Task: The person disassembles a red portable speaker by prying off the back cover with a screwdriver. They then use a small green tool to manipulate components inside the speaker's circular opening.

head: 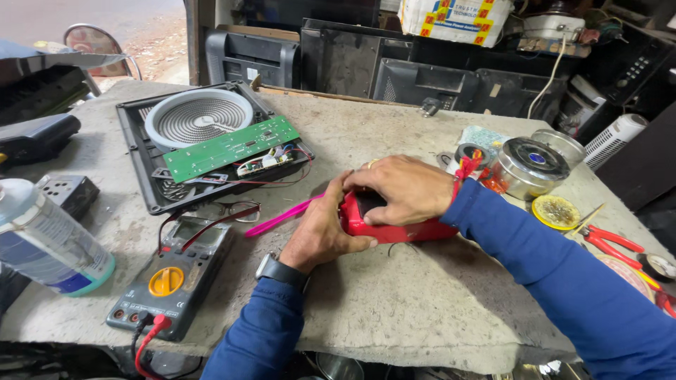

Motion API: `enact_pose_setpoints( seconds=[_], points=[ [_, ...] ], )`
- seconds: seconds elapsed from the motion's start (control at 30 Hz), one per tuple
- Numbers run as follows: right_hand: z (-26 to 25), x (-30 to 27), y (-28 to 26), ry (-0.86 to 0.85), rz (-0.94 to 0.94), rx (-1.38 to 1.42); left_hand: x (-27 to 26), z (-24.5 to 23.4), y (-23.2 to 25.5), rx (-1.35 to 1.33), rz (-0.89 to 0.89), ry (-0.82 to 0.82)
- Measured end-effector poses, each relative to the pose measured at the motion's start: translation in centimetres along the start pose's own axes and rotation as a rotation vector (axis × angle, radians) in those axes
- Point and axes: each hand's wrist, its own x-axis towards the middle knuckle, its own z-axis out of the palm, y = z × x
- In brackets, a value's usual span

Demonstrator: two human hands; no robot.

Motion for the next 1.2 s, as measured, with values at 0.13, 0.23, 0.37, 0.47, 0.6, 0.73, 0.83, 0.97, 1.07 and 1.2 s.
enact_pose_setpoints(
  seconds=[0.13, 0.23, 0.37, 0.47, 0.6, 0.73, 0.83, 0.97, 1.07, 1.2],
  points=[
    [0.3, 0.7, 0.3, 0.038, -0.016, 0.04, -0.1, 0.0, -0.4, -0.029, 0.099, -0.001],
    [1.3, 1.1, 0.6, 0.033, 0.055, -0.021, 0.3, 0.5, -0.5, -0.084, 0.072, -0.014],
    [3.4, 2.0, 0.1, 0.14, -0.028, -0.08, -0.2, 0.7, -0.8, 0.0, -0.111, -0.001],
    [5.3, 2.7, -0.2, 0.204, 0.026, -0.179, -0.2, 0.6, -1.7, 0.027, 0.045, -0.014],
    [6.8, 3.1, -0.5, 0.258, 0.073, -0.121, 0.4, 0.8, -3.2, 0.226, -0.176, -0.032],
    [7.9, 1.4, -3.2, 0.404, 0.056, -0.132, 1.3, 0.5, -3.6, 0.229, -0.08, 0.029],
    [7.7, -2.2, -5.3, 0.554, 0.114, -0.086, 0.9, 0.7, -3.4, 0.298, -0.048, 0.058],
    [6.8, -11.9, -6.9, 0.822, 0.226, -0.025, -0.1, 1.7, -3.1, 0.443, 0.09, 0.146],
    [5.8, -20.1, -6.6, 1.008, 0.364, -0.058, 0.3, 1.4, -2.5, 0.479, 0.136, 0.097],
    [4.9, -30.0, -2.0, 0.94, 1.25, -0.333, 0.4, 1.0, -0.8, 0.455, 0.201, 0.036]
  ],
)
